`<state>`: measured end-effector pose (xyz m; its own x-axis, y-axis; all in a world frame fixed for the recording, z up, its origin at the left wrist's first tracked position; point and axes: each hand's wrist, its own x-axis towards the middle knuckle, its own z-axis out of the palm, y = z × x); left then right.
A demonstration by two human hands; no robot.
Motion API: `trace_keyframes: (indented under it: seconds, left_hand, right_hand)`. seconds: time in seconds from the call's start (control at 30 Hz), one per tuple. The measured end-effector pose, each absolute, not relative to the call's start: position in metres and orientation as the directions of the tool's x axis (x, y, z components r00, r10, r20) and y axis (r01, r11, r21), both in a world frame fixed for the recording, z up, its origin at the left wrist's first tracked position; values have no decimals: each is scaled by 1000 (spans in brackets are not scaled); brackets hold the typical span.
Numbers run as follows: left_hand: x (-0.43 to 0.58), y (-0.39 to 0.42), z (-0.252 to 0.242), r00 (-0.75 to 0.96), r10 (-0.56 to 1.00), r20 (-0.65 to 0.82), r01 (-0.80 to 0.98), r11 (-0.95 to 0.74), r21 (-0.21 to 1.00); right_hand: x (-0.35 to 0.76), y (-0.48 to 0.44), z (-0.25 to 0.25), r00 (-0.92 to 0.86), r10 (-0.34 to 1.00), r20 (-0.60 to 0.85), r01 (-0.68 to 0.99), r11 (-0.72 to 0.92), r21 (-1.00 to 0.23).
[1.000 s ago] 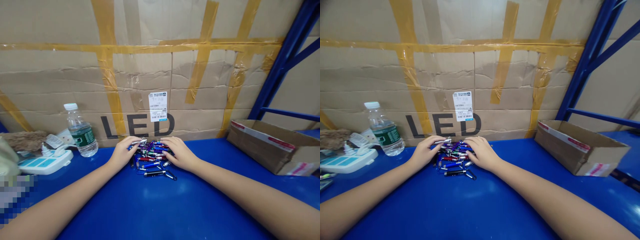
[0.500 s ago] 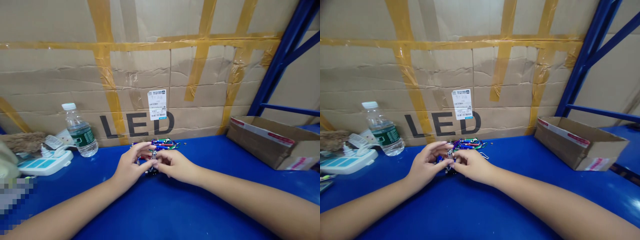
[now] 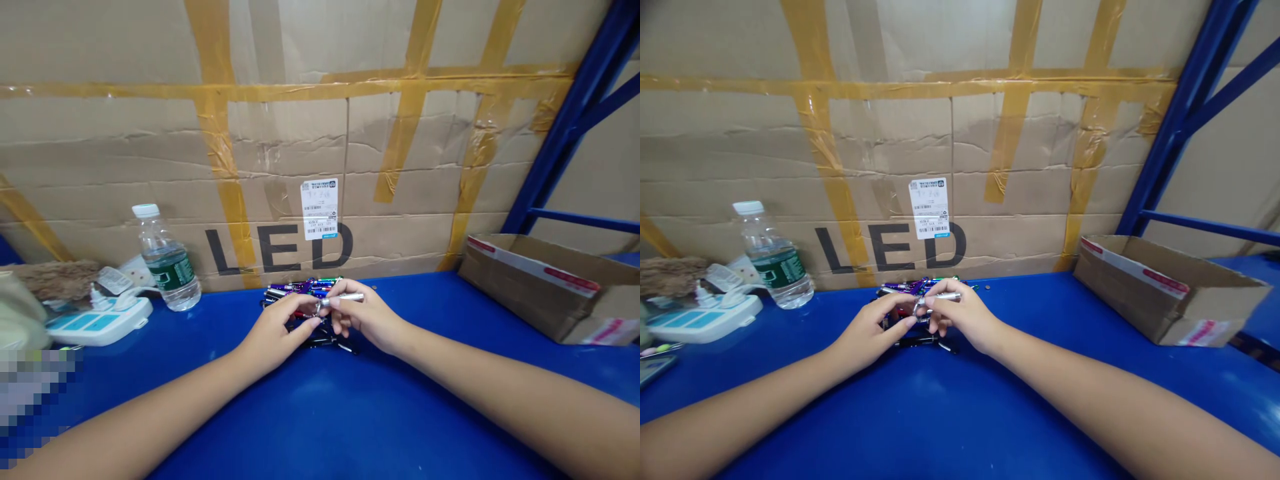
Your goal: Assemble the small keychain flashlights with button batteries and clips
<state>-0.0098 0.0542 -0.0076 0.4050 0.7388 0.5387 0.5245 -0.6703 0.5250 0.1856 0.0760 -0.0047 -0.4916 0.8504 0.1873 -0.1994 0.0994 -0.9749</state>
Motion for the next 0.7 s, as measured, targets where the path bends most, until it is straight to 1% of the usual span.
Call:
trace_keyframes:
  seconds: [0.13,0.17,0.23,0.3,0.4,0.47,0.5,0.53,0.57,0.63,0.7]
  left_hand:
    - [-10,53,-7,421,746,516,510,-666,545]
    - [-10,53,-7,421,747,515,509,-664,547]
    - [-12,53,-7,386,745,544,530,-662,530]
    - [-13,54,-7,340,724,600,556,-670,492]
    - [-15,53,-6,339,690,639,548,-697,462]
    - [-15,51,-5,365,682,633,522,-713,468]
    - [-14,49,-6,374,685,625,508,-715,480]
    - [-14,48,-6,377,692,615,492,-713,500]
    - [-13,47,-6,376,699,608,472,-709,524]
    - [-12,45,-9,363,714,599,432,-698,571]
    - [-10,45,-11,357,724,590,413,-689,595]
  right_hand:
    - [182,74,-3,-525,837,154,-79,132,-988]
    - [181,73,-3,-529,833,163,-43,165,-985]
    - [179,72,-2,-504,833,229,38,286,-958]
    - [179,71,-3,-472,820,323,155,438,-885]
    - [179,66,-3,-510,752,418,330,619,-713]
    - [179,62,-4,-563,694,448,383,700,-603]
    - [179,60,-4,-582,676,452,391,720,-573]
    - [178,59,-4,-589,675,445,389,719,-575]
    - [177,58,-4,-585,688,430,372,698,-612]
    - [175,57,-4,-547,752,369,290,584,-758]
    - [173,58,-4,-503,817,283,160,410,-898]
